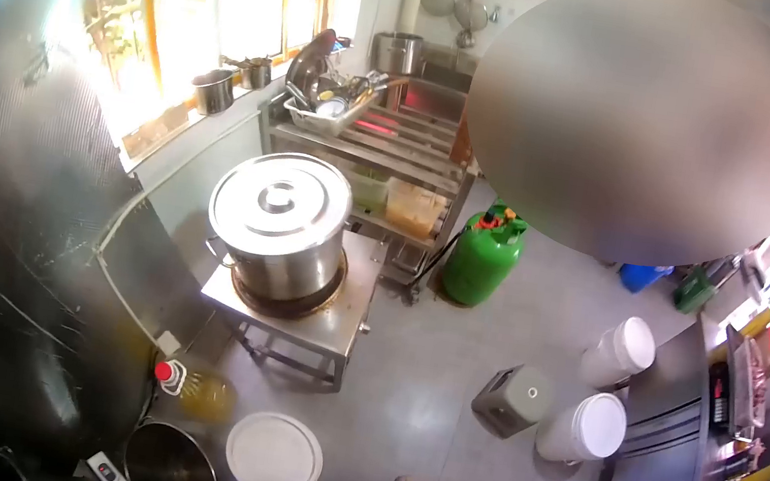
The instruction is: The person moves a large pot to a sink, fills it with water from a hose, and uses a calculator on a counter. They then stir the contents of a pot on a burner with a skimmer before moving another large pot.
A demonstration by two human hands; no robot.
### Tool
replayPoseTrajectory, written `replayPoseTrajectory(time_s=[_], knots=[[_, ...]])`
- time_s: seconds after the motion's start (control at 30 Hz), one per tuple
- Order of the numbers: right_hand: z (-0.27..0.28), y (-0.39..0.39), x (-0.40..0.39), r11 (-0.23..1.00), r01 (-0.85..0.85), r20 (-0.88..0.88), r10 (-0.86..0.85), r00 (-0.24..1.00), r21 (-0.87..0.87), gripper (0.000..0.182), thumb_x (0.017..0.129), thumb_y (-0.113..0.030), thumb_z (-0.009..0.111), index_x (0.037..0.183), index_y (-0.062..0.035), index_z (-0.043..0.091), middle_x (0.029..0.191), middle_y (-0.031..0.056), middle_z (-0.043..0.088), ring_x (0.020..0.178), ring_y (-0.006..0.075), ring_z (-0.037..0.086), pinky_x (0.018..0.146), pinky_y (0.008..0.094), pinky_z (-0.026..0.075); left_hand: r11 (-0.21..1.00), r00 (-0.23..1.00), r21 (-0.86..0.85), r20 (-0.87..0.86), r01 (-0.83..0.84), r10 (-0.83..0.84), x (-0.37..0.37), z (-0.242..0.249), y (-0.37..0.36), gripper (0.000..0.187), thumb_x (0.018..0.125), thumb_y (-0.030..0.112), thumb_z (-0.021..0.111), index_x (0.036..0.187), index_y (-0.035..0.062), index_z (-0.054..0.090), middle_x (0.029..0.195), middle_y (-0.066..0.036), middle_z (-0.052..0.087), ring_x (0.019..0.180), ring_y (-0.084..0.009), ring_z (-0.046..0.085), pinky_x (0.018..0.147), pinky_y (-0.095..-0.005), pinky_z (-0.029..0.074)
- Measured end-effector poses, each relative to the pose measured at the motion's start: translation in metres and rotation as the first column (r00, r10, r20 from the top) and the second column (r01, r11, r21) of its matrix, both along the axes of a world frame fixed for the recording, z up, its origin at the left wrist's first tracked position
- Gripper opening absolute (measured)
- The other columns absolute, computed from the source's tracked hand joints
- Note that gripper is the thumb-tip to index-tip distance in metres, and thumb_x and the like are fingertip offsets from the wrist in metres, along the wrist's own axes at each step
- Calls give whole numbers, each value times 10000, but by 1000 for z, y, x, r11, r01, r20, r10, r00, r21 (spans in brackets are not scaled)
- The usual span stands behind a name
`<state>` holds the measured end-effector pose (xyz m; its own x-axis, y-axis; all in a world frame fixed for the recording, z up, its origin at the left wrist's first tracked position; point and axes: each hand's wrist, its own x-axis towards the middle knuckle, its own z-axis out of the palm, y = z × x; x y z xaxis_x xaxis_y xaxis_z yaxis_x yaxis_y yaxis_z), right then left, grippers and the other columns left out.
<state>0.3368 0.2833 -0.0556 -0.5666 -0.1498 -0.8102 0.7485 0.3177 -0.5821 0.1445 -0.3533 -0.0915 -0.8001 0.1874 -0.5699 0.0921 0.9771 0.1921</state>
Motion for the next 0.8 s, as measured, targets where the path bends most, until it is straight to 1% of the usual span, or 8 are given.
replayPoseTrajectory(time_s=[0.07, 0.1, 0.13, 0.2, 0.33, 0.63, 0.77, 0.8], knots=[[7, 35, 22, 977, -209, -114, 213, 970, 46, 431, 911, -374, 452, 1128, -25, 581, 1141, 109, 587, 1066, 227, 534, 948, 347, 390, 995, 998, 89, -16, -53, 54, -20, 74, 98, 195, 812, 228, 533, 786, 73, 649, 792, -169, 641, 726, -319, 625, 621, -447, 480], [22, 54, 19, 994, -83, -24, 85, 996, 72, 425, 910, -371, 452, 1120, -26, 584, 1131, 109, 591, 1055, 227, 538, 940, 347, 394, 949, 950, -87, 109, 303, -294, -40, 49, 130, 292, 900, 278, 456, 958, 62, 644, 910, -189, 627, 803, -314, 612, 646, -444, 470], [41, 71, 8, 995, 56, 58, -61, 996, 86, 419, 908, -368, 453, 1112, -27, 587, 1120, 109, 594, 1044, 227, 542, 932, 347, 399, 851, 876, 219, 194, -478, 442, -56, 23, 176, 326, 767, 364, 571, 869, 76, 685, 739, -130, 644, 737, -297, 639, 633, -441, 481], [63, 104, -11, 965, 242, 116, -253, 960, 104, 407, 906, -361, 454, 1095, -28, 593, 1100, 108, 602, 1022, 227, 551, 915, 346, 407, 868, 876, 142, 11, 476, -482, -111, 116, 297, 366, 828, 371, 534, 876, 30, 658, 871, -221, 641, 785, -373, 619, 682, -464, 475], [76, 165, -64, 897, 433, 99, -441, 892, 88, 385, 900, -347, 457, 1061, -30, 605, 1059, 108, 617, 978, 227, 568, 882, 344, 424, 900, 995, 435, 99, -20, -26, -180, 262, 462, 494, 844, 457, 476, 735, -5, 612, 764, -196, 621, 773, -359, 610, 707, -410, 467], [65, 243, -253, 885, 466, -8, -465, 885, 23, 341, 888, -315, 462, 986, -35, 631, 967, 106, 652, 880, 228, 607, 808, 341, 462, 816, 989, 564, 18, -129, 144, -283, 140, 530, 344, 768, 365, 622, 708, 26, 619, 716, -165, 622, 707, -302, 625, 635, -393, 485], [46, 307, -360, 903, 371, -268, -421, 867, -217, 326, 883, -301, 465, 953, -37, 643, 926, 105, 667, 837, 228, 625, 775, 339, 479, 934, 969, 355, 245, -47, -45, -356, 115, 579, 280, 739, 308, 662, 703, 31, 649, 703, -161, 633, 682, -262, 634, 633, -386, 489], [80, 306, -417, 969, 209, -436, -134, 890, 128, 314, 868, -283, 463, 883, -30, 650, 843, 119, 671, 747, 227, 629, 703, 336, 484, 868, 976, 485, 216, -103, -5, -376, 117, 585, 280, 755, 312, 653, 721, 34, 655, 708, -159, 636, 680, -257, 636, 636, -385, 490]])
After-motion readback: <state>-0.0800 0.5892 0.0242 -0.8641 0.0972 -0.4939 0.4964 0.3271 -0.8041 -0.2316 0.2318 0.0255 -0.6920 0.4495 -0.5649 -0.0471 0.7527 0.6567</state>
